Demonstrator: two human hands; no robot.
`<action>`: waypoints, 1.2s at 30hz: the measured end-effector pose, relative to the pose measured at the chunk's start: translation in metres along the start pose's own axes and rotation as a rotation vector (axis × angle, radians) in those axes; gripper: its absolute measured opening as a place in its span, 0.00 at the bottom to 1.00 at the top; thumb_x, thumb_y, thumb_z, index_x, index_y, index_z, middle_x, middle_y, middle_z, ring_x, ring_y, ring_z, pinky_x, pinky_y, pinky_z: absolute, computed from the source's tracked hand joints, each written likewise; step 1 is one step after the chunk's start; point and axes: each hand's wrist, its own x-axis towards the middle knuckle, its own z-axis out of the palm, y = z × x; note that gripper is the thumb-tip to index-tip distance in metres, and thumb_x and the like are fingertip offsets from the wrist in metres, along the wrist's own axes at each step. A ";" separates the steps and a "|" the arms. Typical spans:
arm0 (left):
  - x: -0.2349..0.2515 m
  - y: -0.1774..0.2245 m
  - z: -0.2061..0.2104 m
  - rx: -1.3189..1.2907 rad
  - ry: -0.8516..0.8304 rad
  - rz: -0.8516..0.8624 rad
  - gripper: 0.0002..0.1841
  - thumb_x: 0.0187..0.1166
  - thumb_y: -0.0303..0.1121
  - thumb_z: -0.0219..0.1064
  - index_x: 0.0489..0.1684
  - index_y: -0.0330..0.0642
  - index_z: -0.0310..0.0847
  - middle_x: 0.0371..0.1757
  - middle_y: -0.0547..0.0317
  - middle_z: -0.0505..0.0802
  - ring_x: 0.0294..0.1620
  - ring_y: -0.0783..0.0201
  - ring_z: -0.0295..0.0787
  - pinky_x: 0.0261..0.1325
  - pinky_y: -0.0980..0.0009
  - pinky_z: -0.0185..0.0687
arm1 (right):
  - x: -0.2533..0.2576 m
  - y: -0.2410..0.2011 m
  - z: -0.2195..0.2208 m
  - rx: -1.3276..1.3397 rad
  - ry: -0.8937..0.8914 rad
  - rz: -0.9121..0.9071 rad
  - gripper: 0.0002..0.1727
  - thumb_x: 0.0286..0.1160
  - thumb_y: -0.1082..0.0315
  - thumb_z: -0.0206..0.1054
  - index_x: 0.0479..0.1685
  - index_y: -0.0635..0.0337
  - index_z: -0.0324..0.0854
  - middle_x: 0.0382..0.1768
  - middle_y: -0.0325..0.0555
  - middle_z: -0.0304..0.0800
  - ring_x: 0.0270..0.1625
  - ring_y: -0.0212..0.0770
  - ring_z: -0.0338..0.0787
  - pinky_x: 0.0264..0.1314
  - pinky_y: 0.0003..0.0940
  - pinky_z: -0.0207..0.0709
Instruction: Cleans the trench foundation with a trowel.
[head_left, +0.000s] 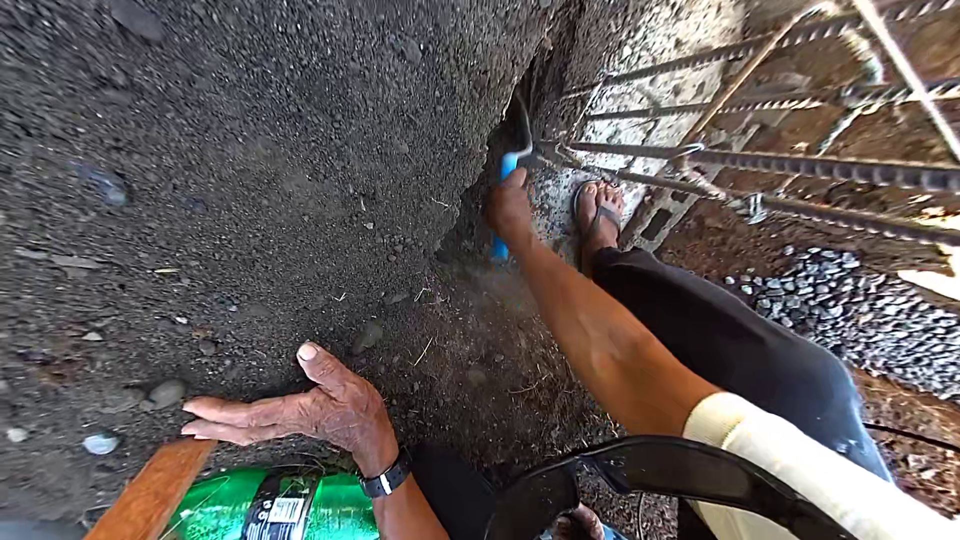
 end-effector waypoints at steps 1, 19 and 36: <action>0.000 0.001 0.000 0.001 -0.002 -0.011 0.56 0.79 0.59 0.64 0.90 0.17 0.38 0.90 0.13 0.43 0.94 0.28 0.32 0.96 0.47 0.25 | -0.012 0.010 0.001 -0.046 -0.036 -0.008 0.39 0.76 0.63 0.66 0.85 0.62 0.51 0.49 0.63 0.91 0.49 0.62 0.96 0.50 0.63 0.88; -0.001 0.001 -0.001 -0.004 0.007 -0.008 0.57 0.78 0.61 0.63 0.89 0.16 0.40 0.89 0.11 0.42 0.94 0.24 0.30 0.95 0.44 0.25 | -0.058 0.099 -0.009 -0.184 -0.178 -0.032 0.31 0.84 0.60 0.61 0.82 0.59 0.55 0.47 0.70 0.89 0.48 0.72 0.93 0.44 0.71 0.84; -0.002 -0.002 0.002 0.009 0.004 0.024 0.56 0.79 0.57 0.65 0.90 0.17 0.36 0.89 0.11 0.41 0.94 0.25 0.30 0.95 0.43 0.24 | 0.013 0.137 0.018 0.415 -0.342 0.038 0.23 0.85 0.55 0.61 0.70 0.60 0.73 0.29 0.49 0.82 0.20 0.43 0.81 0.25 0.44 0.81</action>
